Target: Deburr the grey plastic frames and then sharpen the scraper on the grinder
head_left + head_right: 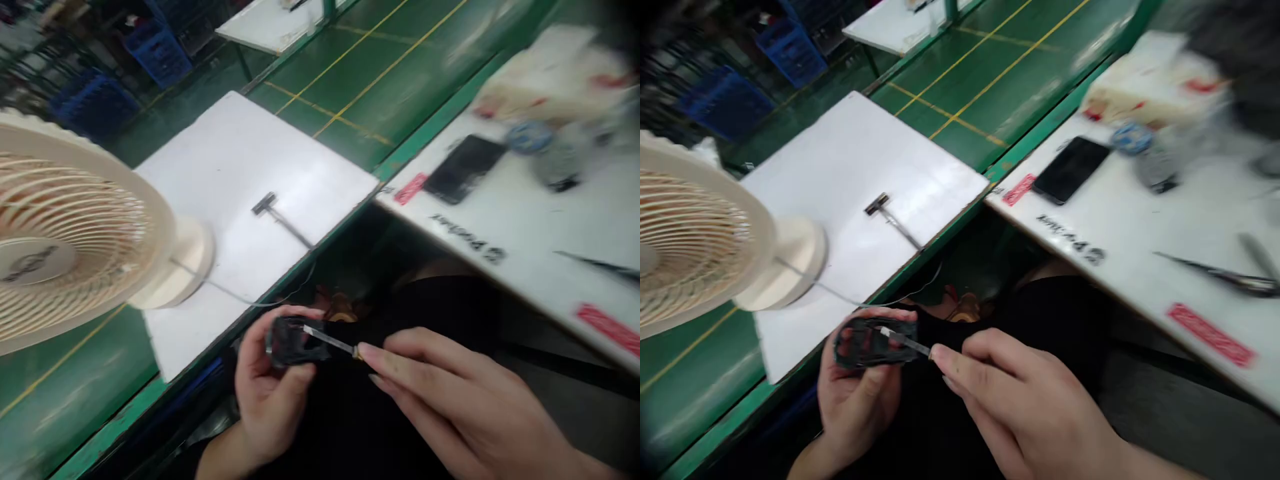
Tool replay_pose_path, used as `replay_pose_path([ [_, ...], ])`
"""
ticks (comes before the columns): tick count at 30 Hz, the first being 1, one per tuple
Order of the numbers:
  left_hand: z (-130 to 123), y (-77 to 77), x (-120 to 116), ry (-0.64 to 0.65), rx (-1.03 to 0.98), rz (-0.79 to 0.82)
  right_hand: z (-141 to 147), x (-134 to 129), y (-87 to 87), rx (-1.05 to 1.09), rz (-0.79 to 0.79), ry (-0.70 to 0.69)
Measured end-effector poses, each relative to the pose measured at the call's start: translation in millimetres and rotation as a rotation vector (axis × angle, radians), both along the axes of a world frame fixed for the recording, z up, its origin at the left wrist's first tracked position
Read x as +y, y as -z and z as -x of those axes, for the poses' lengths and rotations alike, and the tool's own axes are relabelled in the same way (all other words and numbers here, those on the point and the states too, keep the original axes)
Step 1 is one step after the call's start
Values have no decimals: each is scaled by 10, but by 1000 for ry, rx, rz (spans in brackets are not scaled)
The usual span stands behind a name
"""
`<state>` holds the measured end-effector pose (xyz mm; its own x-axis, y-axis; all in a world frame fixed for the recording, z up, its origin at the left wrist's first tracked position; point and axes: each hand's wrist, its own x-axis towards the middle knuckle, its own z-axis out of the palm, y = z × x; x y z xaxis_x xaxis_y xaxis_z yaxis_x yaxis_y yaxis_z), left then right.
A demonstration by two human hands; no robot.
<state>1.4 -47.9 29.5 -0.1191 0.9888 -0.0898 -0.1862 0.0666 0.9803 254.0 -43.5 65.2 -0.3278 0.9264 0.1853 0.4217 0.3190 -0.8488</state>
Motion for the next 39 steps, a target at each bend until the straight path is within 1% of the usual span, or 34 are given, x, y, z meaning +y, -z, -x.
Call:
replay_pose_path([
  [1, -7, -9, 35, -33, -74, 49, -98, 23, 29, -40, 13, 54],
  [2, -16, -14, 78, -52, -125, 119, -225, 43, 82, -106, 29, 151],
  [3, -27, -14, 124, -69, -165, 199, -379, 60, 151, -210, 35, 304],
  [4, -41, -11, 170, -75, -208, 264, -551, 75, 228, -349, 41, 488],
  [5, -58, -6, 211, -48, -250, 334, -730, 90, 306, -505, 76, 652],
  [6, -78, -1, 245, -11, -286, 391, -903, 108, 381, -602, 103, 772],
  [7, -101, 5, 272, 34, -315, 437, -1060, 130, 449, -676, 130, 855],
  [8, -127, 11, 291, 81, -333, 474, -1195, 158, 510, -735, 164, 910],
  [10, -180, 26, 311, 149, -329, 522, -1383, 229, 604, -817, 228, 951],
  [12, -225, 44, 312, 194, -288, 558, -1473, 310, 661, -881, 282, 943],
  [14, -252, 59, 298, 224, -262, 586, -1481, 377, 680, -922, 310, 915],
  [16, -259, 65, 272, 244, -294, 610, -1408, 409, 672, -950, 318, 899],
  [18, -253, 65, 242, 251, -368, 621, -1243, 393, 644, -957, 263, 913],
  [19, -247, 65, 228, 256, -399, 620, -1126, 368, 623, -923, 197, 911],
  [20, -239, 66, 213, 263, -418, 614, -989, 335, 597, -847, 121, 882],
  [21, -231, 70, 199, 272, -421, 600, -836, 296, 566, -722, 57, 801],
  [22, -221, 76, 185, 285, -411, 580, -675, 257, 529, -555, 38, 671],
  [23, -211, 82, 170, 300, -390, 553, -514, 223, 490, -369, 88, 495],
  [24, -199, 88, 155, 315, -364, 521, -359, 198, 452, -194, 204, 317],
  [25, -186, 92, 140, 328, -339, 487, -218, 183, 417, -38, 345, 182],
  [26, -172, 93, 126, 339, -317, 455, -97, 180, 389, 96, 484, 98],
  [27, -156, 91, 113, 351, -299, 427, 0, 186, 369, 205, 609, 61],
  [28, -139, 87, 101, 364, -285, 405, 73, 199, 358, 289, 703, 60],
  [30, -104, 74, 83, 386, -265, 377, 152, 230, 356, 387, 804, 88],
  [35, -30, 60, 65, 405, -272, 391, 161, 251, 403, 399, 843, 69],
  [39, -16, 77, 69, 425, -300, 425, 156, 215, 447, 426, 911, 55],
])
